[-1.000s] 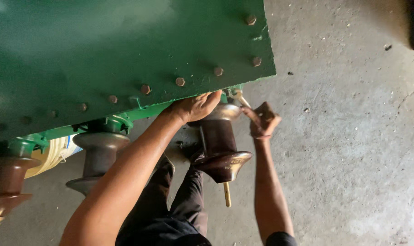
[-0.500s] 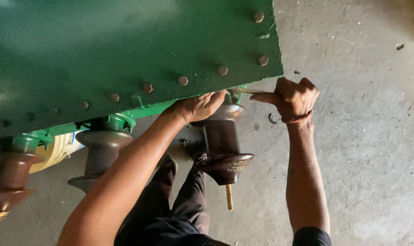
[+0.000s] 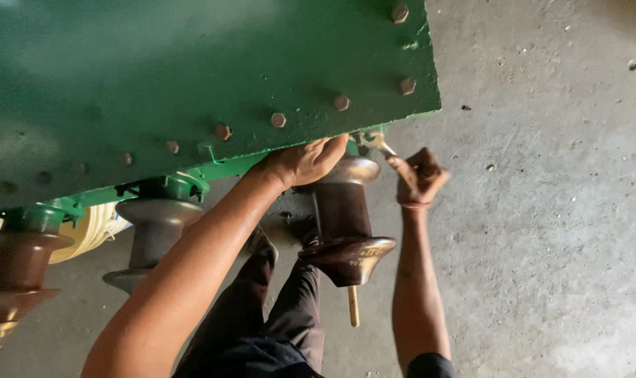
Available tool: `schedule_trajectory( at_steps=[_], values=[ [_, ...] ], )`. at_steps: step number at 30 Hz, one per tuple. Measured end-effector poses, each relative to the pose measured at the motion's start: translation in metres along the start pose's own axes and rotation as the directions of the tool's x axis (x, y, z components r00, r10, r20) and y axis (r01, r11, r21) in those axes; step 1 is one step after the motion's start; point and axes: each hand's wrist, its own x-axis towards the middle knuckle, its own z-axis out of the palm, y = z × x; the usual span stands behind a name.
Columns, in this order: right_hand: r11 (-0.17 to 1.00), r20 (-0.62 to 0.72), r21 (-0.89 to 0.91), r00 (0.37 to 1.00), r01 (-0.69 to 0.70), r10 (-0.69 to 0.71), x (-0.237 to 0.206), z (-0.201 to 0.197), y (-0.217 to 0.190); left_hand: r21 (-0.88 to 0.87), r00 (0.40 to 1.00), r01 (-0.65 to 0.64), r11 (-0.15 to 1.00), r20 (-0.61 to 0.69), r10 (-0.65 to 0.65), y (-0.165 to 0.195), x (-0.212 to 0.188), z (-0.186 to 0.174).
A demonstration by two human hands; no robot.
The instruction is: The person uses a wrench to tighten bolts on a green metal frame with brown insulators. They work on multiple bolts in sequence, repositioning the wrench and adjusting their stance as needed.
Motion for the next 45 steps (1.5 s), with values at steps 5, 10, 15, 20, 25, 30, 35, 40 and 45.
schedule_trajectory(
  at_steps=[5,10,15,20,25,30,35,40,45],
  values=[
    [0.274,0.537,-0.667,0.701,0.693,-0.469,0.072,-0.087,0.015,0.045,0.996,0.029,0.999,-0.083,-0.025,0.003,0.003,0.005],
    [0.231,0.614,-0.629,0.656,0.742,-0.439,0.088,-0.042,-0.038,-0.375,0.969,0.244,0.894,0.071,-0.235,0.002,0.005,-0.003],
    [0.984,0.011,-0.179,1.000,0.016,-0.014,0.004,0.013,-0.027,-0.025,0.991,0.017,1.000,-0.130,-0.020,0.000,0.006,-0.008],
    [0.316,0.483,-0.672,0.720,0.669,-0.498,0.062,-0.066,0.008,-0.110,0.993,0.104,0.988,0.073,-0.096,0.002,0.008,-0.008],
    [0.249,0.671,-0.574,0.623,0.780,-0.402,0.101,-0.058,-0.018,-0.377,0.973,0.206,0.903,-0.024,-0.232,0.002,0.009,-0.008],
    [0.898,0.101,-0.417,0.989,0.143,-0.111,0.003,-0.003,-0.009,0.141,0.998,0.023,0.990,-0.060,-0.015,-0.001,0.012,-0.015],
    [0.370,0.516,-0.677,0.769,0.636,-0.379,0.070,-0.073,0.005,-0.500,0.947,0.318,0.805,0.132,-0.293,0.003,0.017,-0.024],
    [0.327,0.571,-0.653,0.728,0.683,-0.379,0.084,-0.052,-0.017,-0.511,0.957,0.203,0.835,-0.078,-0.280,0.003,0.020,-0.035],
    [0.787,0.171,-0.578,0.975,0.218,-0.144,0.006,-0.018,-0.013,-0.655,0.945,0.288,0.699,0.077,-0.317,0.002,0.021,-0.037]
  ],
)
